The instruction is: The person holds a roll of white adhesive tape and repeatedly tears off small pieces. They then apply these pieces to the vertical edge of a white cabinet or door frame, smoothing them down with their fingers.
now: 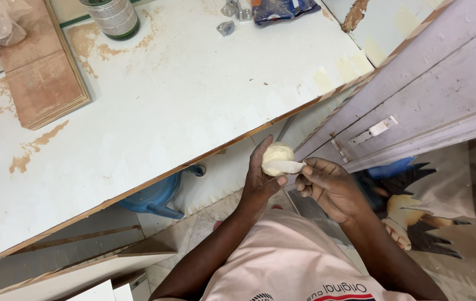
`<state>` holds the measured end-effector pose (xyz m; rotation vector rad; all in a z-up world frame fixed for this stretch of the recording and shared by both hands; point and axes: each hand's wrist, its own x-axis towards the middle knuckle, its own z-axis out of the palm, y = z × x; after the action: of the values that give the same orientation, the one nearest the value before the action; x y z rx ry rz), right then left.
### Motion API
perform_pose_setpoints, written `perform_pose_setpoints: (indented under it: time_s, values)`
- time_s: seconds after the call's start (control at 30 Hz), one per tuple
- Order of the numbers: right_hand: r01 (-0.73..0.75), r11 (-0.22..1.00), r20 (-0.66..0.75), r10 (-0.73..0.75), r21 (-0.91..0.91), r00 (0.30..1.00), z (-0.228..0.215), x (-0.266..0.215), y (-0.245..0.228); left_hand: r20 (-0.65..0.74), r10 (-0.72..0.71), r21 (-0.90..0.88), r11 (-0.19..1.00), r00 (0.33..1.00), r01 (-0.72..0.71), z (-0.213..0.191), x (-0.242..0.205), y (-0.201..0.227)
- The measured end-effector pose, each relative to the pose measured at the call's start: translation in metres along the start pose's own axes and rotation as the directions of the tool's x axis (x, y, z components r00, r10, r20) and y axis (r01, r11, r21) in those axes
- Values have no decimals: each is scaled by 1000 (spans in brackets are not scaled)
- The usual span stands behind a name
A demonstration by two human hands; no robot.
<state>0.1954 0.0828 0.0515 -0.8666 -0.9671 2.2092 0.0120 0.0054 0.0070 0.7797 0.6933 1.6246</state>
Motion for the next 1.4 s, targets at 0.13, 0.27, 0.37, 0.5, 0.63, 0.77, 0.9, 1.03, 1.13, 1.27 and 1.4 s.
perform_pose_setpoints:
  time_s: [0.13, 0.27, 0.37, 0.5, 0.63, 0.77, 0.9, 1.03, 1.13, 1.27, 1.4]
  values:
    - [26, 1000, 10, -26, 8, 1000, -4, -4, 3, -51, 3, 51, 999, 999, -1, 4, 0, -1]
    - [6, 998, -46, -3, 61, 999, -4, -7, 5, -115, 28, 56, 998, 993, -22, 7, 0, -4]
    - [-7, 995, -69, 13, 99, 998, -2, -9, 9, -111, 73, 64, 996, 991, -66, 8, -1, -5]
    - [-24, 987, -80, 37, 157, 996, -1, -13, 15, -112, 84, 60, 995, 990, -78, 11, -1, -7]
    - [-10, 979, -90, 29, 206, 996, 0, -15, 19, -160, 52, 46, 998, 986, -45, 12, 3, -12]
    - [16, 976, -127, 12, 219, 992, -2, -15, 21, -175, 25, 12, 1000, 984, -24, 14, 4, -14]
    - [93, 981, -220, -54, 170, 974, -1, -10, 28, -168, 50, 47, 998, 985, -43, 19, 4, -12]
    - [212, 971, -291, -171, 114, 941, 4, -3, 39, -172, 45, 15, 999, 984, -43, 26, 5, -11]
    - [297, 953, -312, -267, 52, 912, 9, 1, 44, -159, 53, -16, 998, 986, -56, 29, 6, -13]
    - [291, 954, -352, -250, 67, 902, 9, 8, 41, -150, 97, 67, 994, 984, -88, 29, 6, -18]
    - [309, 947, -341, -262, 91, 903, 7, 16, 42, -137, 202, 294, 943, 970, -155, 24, 10, -22]
